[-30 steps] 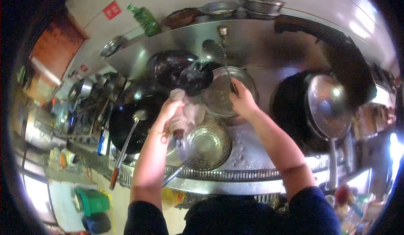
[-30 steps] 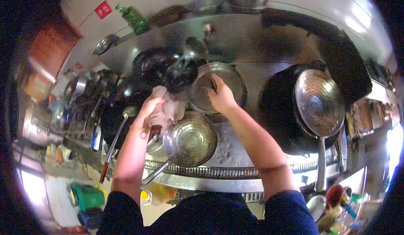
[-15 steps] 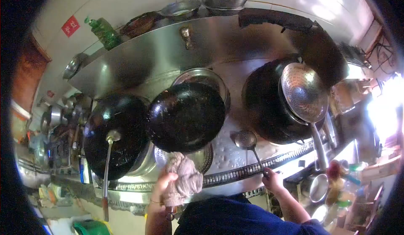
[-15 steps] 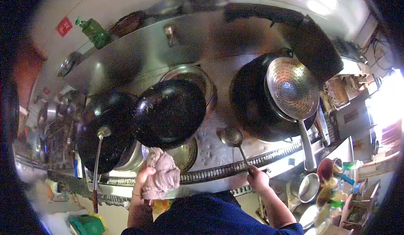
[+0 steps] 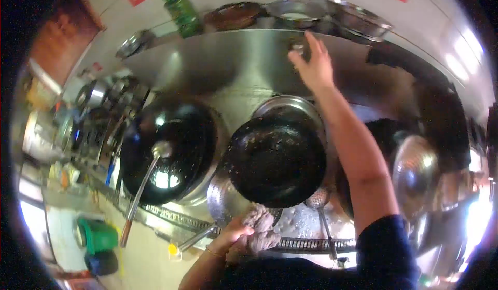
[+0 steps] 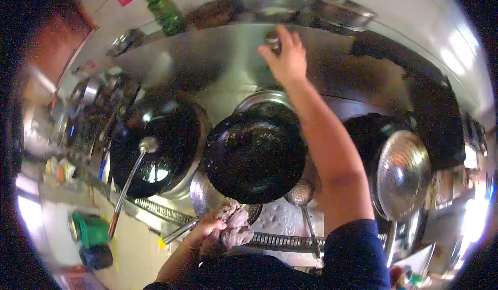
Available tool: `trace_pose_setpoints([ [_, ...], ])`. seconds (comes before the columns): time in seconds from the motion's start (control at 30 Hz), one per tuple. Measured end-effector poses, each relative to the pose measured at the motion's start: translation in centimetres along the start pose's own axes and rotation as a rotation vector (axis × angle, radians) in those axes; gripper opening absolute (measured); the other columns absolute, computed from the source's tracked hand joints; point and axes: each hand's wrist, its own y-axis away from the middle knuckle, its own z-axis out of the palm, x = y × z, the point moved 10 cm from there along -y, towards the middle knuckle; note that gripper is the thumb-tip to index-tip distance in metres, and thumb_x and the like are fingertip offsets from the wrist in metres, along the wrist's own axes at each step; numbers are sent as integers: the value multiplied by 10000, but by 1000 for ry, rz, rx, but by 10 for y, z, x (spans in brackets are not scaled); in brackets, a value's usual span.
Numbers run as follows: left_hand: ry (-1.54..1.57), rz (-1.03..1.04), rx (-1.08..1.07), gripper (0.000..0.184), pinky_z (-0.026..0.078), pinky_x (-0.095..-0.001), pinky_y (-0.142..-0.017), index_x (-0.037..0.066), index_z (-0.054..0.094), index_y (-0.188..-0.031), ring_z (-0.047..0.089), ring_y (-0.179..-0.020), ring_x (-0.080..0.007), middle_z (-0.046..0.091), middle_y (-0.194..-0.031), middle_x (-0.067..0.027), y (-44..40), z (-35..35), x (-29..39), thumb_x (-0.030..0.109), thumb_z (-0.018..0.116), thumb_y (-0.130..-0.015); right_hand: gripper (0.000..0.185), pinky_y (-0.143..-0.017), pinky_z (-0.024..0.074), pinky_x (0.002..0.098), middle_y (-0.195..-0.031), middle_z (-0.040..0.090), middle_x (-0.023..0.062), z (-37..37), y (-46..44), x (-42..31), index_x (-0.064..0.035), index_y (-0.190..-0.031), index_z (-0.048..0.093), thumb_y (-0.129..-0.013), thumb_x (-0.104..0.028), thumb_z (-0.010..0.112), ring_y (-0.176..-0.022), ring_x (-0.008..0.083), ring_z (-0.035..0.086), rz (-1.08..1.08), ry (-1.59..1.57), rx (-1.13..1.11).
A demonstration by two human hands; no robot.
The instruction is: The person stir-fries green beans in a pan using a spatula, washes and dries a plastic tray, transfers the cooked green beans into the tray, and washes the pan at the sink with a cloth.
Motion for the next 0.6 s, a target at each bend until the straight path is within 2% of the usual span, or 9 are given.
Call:
trace_pose_setpoints([
  [0.1,29,-62,63,695,362,-303,-1022,7,410,-1370,475,-1213,-191,524,-1308,-78,-5,-9,-26,96,618,-713,333,-849,509,443,-1008,692,124,57,-19,20,-145,-1151,643,-895,-325,529,-944,303,656,0,-31,-163],
  [0.13,78,-72,60,691,371,-297,-1012,9,406,-1376,476,-1211,-187,524,-1318,-85,-5,-16,-48,93,613,-721,339,-830,516,421,-1041,684,119,56,-12,21,-123,-1147,638,-916,-317,483,-963,291,651,303,-350,-326],
  [0.17,114,-163,56,692,370,-304,-1015,4,401,-1379,484,-1207,-191,523,-1323,-91,-3,-11,-52,97,611,-726,316,-911,471,368,-1140,650,102,48,-22,15,-106,-1107,661,-951,-228,415,-1072,278,604,-329,-27,-14],
  [0.23,396,22,-14,692,358,-323,-1036,12,385,-1398,503,-1196,-208,533,-1316,-110,-1,9,-22,143,642,-769,359,-974,427,337,-1243,605,97,66,-34,62,-110,-1149,658,-943,-338,470,-1184,230,541,-177,3,-36],
  [0.27,258,102,11,679,365,-324,-1027,22,384,-1404,496,-1197,-194,535,-1316,-118,5,6,-5,171,646,-796,374,-934,449,331,-1203,621,85,67,-30,72,-84,-1161,648,-945,-344,490,-1053,211,605,-451,62,-33],
  [0.37,415,-29,-44,667,364,-318,-1021,21,382,-1406,489,-1184,-173,541,-1303,-105,9,10,-36,219,646,-827,333,-739,513,313,-1047,643,40,88,-32,137,-90,-1124,665,-952,-332,515,-757,124,605,552,-707,-222],
  [0.43,361,-57,-72,664,364,-319,-1019,19,380,-1406,488,-1169,-165,540,-1299,-91,19,22,-9,245,646,-841,333,-704,528,297,-1074,653,56,90,-42,138,-124,-1173,635,-943,-344,540,-802,158,635,431,-404,-322],
  [0.57,133,-5,-65,585,388,-319,-981,19,450,-1345,510,-1097,-153,577,-1212,-69,-16,11,-47,277,645,-857,444,-748,544,342,-1171,616,82,117,-10,154,-143,-1279,536,-893,-353,600,-962,263,642,-213,1123,-448],
  [0.6,115,24,-83,540,393,-317,-968,19,483,-1312,516,-1073,-148,591,-1179,-65,-20,14,-40,273,640,-862,404,-750,543,363,-1165,613,85,133,19,150,-138,-1246,557,-900,-346,582,-974,268,636,-498,1089,-435],
])
